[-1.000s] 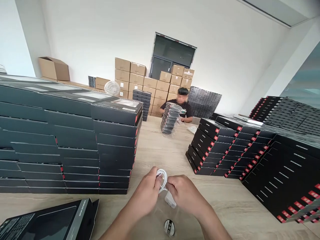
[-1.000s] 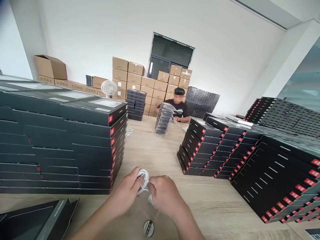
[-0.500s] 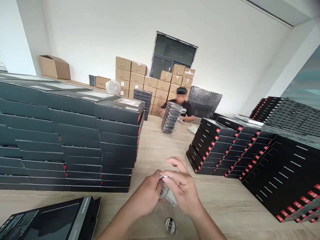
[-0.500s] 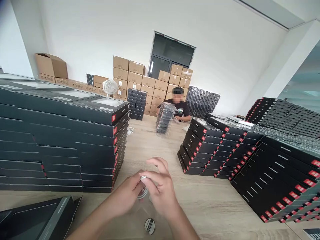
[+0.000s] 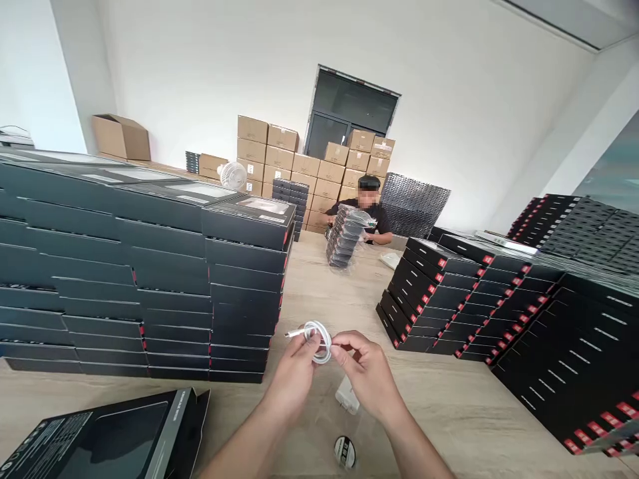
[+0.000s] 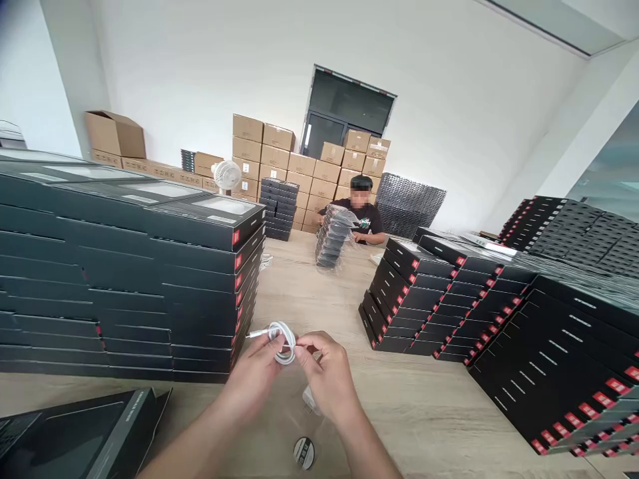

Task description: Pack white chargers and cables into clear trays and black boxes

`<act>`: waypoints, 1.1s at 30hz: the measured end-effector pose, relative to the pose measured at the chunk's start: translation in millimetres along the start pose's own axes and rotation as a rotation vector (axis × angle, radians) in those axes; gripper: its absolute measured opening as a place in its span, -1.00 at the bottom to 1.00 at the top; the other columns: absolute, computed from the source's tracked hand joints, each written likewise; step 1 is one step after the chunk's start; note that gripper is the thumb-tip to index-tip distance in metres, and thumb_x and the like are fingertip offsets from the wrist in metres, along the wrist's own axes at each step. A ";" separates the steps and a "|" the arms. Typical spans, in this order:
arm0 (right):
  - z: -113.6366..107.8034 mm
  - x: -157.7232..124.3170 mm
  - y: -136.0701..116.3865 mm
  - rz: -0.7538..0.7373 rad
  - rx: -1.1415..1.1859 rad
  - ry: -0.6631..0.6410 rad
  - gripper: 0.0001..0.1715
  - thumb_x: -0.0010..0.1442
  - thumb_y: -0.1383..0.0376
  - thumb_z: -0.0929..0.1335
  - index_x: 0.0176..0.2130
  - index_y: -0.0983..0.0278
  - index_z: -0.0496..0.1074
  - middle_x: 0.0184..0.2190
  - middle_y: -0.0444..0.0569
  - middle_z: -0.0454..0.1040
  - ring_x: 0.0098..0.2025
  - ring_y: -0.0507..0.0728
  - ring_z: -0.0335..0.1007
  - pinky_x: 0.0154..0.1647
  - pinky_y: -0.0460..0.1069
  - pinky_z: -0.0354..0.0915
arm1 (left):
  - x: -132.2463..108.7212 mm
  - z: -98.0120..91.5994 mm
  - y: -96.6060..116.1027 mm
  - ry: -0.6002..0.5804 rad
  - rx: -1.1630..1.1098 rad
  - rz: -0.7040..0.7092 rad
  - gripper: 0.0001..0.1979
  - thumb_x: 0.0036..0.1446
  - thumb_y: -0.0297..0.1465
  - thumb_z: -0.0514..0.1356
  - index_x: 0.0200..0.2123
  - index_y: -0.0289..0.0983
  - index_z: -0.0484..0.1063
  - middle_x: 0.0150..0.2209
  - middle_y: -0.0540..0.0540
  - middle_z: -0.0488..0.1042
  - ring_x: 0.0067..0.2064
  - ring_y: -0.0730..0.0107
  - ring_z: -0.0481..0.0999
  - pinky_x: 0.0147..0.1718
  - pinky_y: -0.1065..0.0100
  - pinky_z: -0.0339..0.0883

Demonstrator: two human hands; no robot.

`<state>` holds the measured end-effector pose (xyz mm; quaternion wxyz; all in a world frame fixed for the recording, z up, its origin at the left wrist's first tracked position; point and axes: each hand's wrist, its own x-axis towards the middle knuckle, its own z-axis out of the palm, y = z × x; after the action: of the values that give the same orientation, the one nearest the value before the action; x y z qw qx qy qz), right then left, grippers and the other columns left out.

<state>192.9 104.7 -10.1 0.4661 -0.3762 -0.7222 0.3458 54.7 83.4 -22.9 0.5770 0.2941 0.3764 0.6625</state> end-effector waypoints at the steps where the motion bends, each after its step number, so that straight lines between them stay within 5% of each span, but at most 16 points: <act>1: 0.6 -1.4 -1.3 -0.008 -0.001 0.005 -0.78 0.23 0.18 0.39 -0.26 0.25 0.59 -0.30 -0.02 0.59 -0.25 0.14 0.49 -0.25 -0.05 0.35 | -1.3 1.5 1.2 0.002 -0.050 -0.010 -0.58 -0.16 -0.09 0.42 -0.32 -0.26 0.54 -0.23 -0.13 0.56 -0.07 0.16 0.49 -0.07 0.24 0.35; 6: 6.5 -10.2 -6.7 -0.067 -0.113 0.034 -0.72 0.32 0.22 0.30 -0.16 0.21 0.59 -0.27 -0.02 0.61 -0.29 0.12 0.51 -0.30 -0.07 0.35 | -6.5 8.0 9.2 -0.038 -0.246 -0.065 -0.64 -0.17 -0.21 0.46 -0.27 -0.25 0.61 -0.06 -0.20 0.60 0.15 0.03 0.43 0.18 0.14 0.20; 12: 12.9 -14.9 -17.2 -0.084 -0.230 0.098 -0.77 0.26 0.28 0.31 -0.20 0.20 0.57 -0.28 -0.04 0.60 -0.35 0.10 0.48 -0.40 -0.08 0.32 | -8.7 10.4 9.8 -0.045 -0.325 -0.066 -0.74 -0.04 -0.33 0.41 -0.24 -0.28 0.61 -0.03 -0.23 0.60 0.16 0.09 0.44 0.13 0.20 0.30; 16: 14.5 -12.5 -18.4 0.049 0.098 0.065 -0.83 0.21 0.23 0.36 -0.23 0.23 0.54 -0.38 -0.08 0.56 -0.41 0.07 0.42 -0.41 -0.09 0.33 | -11.0 11.5 11.4 -0.121 -0.315 -0.092 -0.79 0.00 -0.35 0.37 -0.26 -0.30 0.58 -0.06 -0.23 0.60 -0.07 0.20 0.55 -0.19 0.31 0.44; 19: 14.8 -10.5 -13.2 0.216 0.476 0.000 -0.67 0.09 0.12 0.48 -0.19 0.23 0.46 -0.47 -0.14 0.51 -0.48 0.03 0.37 -0.52 -0.12 0.29 | -13.1 11.4 13.3 -0.200 -0.290 -0.112 -0.85 0.02 -0.36 0.34 -0.30 -0.28 0.55 -0.04 -0.18 0.58 -0.41 0.40 0.49 -0.54 0.37 0.31; 24: 17.4 -7.4 -0.5 0.397 0.625 -0.020 -0.48 -0.10 0.06 0.59 -0.32 0.26 0.36 -0.51 -0.14 0.50 -0.55 -0.01 0.37 -0.60 -0.15 0.27 | -11.1 6.1 10.0 -0.253 -0.240 -0.120 -0.68 0.06 -0.28 0.30 -0.12 -0.31 0.56 -0.09 -0.21 0.56 -0.47 0.43 0.40 -0.49 0.31 0.26; 30: -0.9 0.2 7.3 0.314 0.359 -0.080 -0.55 0.00 0.02 0.54 -0.33 0.26 0.39 -0.47 -0.10 0.49 -0.51 0.05 0.41 -0.55 -0.08 0.35 | -4.1 -4.4 7.0 -0.266 0.169 0.081 -0.73 0.14 -0.19 0.24 -0.19 -0.25 0.53 -0.21 -0.11 0.53 -0.17 0.23 0.44 -0.14 0.26 0.26; 33: -15.8 -0.6 4.4 0.194 0.294 -0.124 -0.53 0.00 0.11 0.55 -0.11 0.20 0.49 -0.12 0.01 0.53 -0.18 0.16 0.49 -0.32 -0.02 0.43 | -6.3 -4.4 8.2 -0.266 0.501 0.152 -0.77 0.20 -0.18 0.16 -0.30 -0.22 0.45 -0.28 -0.05 0.48 -0.20 0.26 0.41 -0.18 0.29 0.29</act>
<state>208.8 108.7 -8.9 0.4353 -0.3500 -0.6514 0.5135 47.6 76.1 -18.2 0.4794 0.5392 0.4261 0.5458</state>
